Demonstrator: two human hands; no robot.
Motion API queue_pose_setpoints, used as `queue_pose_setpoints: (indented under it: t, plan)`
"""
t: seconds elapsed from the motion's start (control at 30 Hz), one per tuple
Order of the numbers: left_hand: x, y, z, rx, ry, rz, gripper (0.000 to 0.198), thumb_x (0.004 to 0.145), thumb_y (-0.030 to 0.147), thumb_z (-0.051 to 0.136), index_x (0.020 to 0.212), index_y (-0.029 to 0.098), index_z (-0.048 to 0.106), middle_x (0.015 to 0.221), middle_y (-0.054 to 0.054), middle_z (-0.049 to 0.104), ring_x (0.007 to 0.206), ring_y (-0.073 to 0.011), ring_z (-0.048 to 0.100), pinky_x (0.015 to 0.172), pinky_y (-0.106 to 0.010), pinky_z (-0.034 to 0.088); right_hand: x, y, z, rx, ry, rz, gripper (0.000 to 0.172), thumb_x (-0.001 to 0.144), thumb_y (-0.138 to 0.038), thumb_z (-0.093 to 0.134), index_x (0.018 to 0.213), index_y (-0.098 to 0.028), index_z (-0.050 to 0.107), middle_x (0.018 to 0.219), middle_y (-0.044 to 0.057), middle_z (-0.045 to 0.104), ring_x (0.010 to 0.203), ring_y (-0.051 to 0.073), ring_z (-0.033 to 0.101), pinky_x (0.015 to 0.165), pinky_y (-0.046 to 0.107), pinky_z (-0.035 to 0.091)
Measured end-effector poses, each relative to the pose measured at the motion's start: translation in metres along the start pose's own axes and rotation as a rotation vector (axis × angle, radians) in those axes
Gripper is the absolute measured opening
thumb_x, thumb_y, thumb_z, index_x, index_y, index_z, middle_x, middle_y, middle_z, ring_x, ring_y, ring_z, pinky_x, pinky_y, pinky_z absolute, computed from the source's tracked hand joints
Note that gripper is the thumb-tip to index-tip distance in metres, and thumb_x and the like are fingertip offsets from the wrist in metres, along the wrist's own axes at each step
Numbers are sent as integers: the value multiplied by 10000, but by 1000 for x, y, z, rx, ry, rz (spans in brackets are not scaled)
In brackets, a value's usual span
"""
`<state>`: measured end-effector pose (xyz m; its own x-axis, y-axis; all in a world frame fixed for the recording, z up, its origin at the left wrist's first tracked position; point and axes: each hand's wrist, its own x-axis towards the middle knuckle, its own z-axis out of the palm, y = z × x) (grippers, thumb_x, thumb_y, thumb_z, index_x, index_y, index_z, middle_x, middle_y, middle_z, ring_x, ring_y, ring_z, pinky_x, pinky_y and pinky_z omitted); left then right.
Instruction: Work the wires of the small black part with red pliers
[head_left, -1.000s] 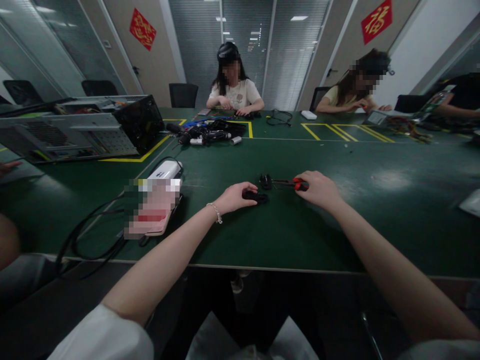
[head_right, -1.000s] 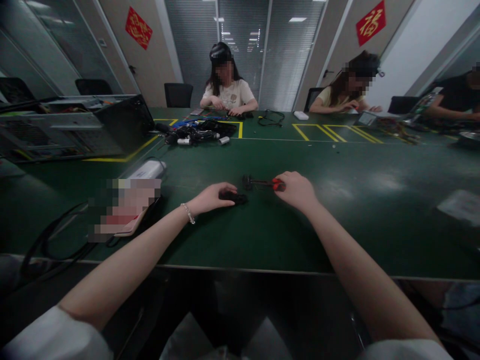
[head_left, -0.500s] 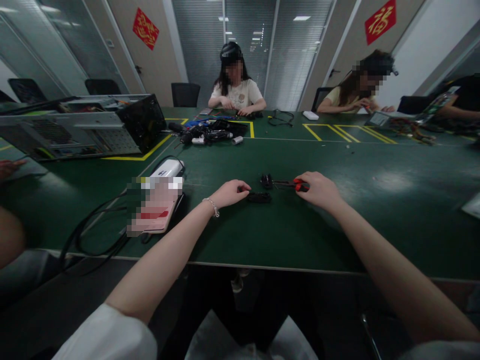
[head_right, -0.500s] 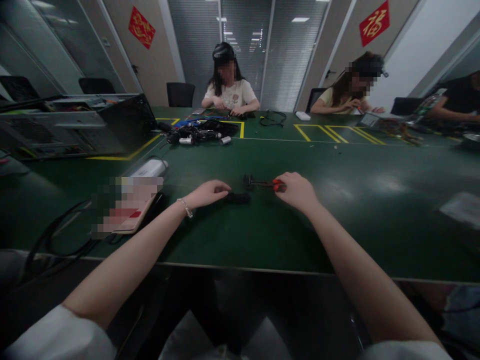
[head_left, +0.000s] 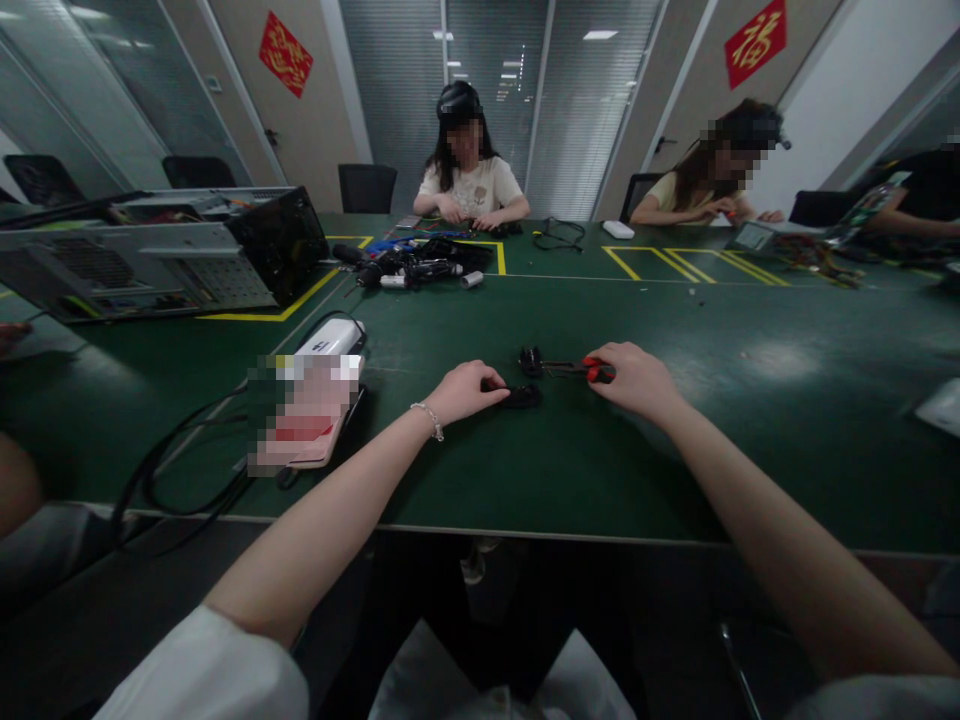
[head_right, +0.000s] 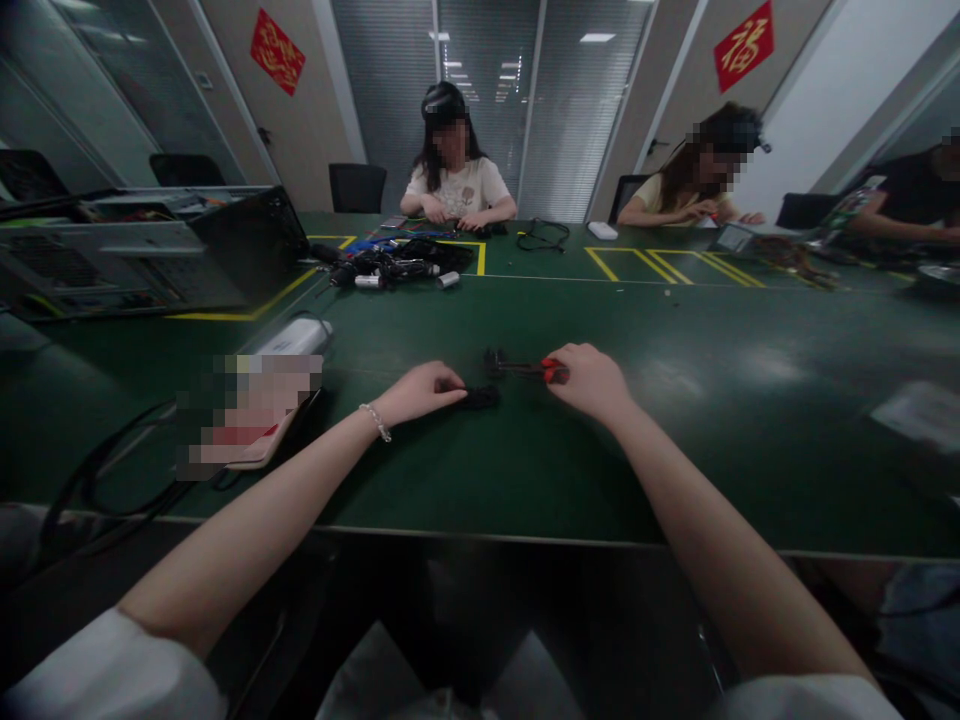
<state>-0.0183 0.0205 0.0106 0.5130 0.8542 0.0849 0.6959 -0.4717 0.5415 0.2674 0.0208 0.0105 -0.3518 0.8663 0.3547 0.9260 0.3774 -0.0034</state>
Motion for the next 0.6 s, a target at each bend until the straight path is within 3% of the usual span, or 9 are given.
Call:
queue_pose_setpoints:
  t: [0.27, 0.6]
  plan:
    - [5, -3, 7, 10, 52, 44, 170, 806, 291, 528, 853, 166, 633, 856, -34, 619, 765, -157, 559, 661, -265, 427, 0, 0, 2, 20, 12, -54, 229, 712, -308, 530, 903, -214, 614, 913, 53, 625, 856, 214, 535, 661, 327, 448]
    - [10, -5, 8, -33, 35, 63, 203, 818, 342, 541, 869, 168, 631, 849, -24, 634, 751, -146, 553, 648, -248, 407, -1, -2, 1, 71, -18, -118, 233, 710, -320, 543, 912, -219, 599, 939, 54, 624, 871, 221, 537, 698, 364, 455]
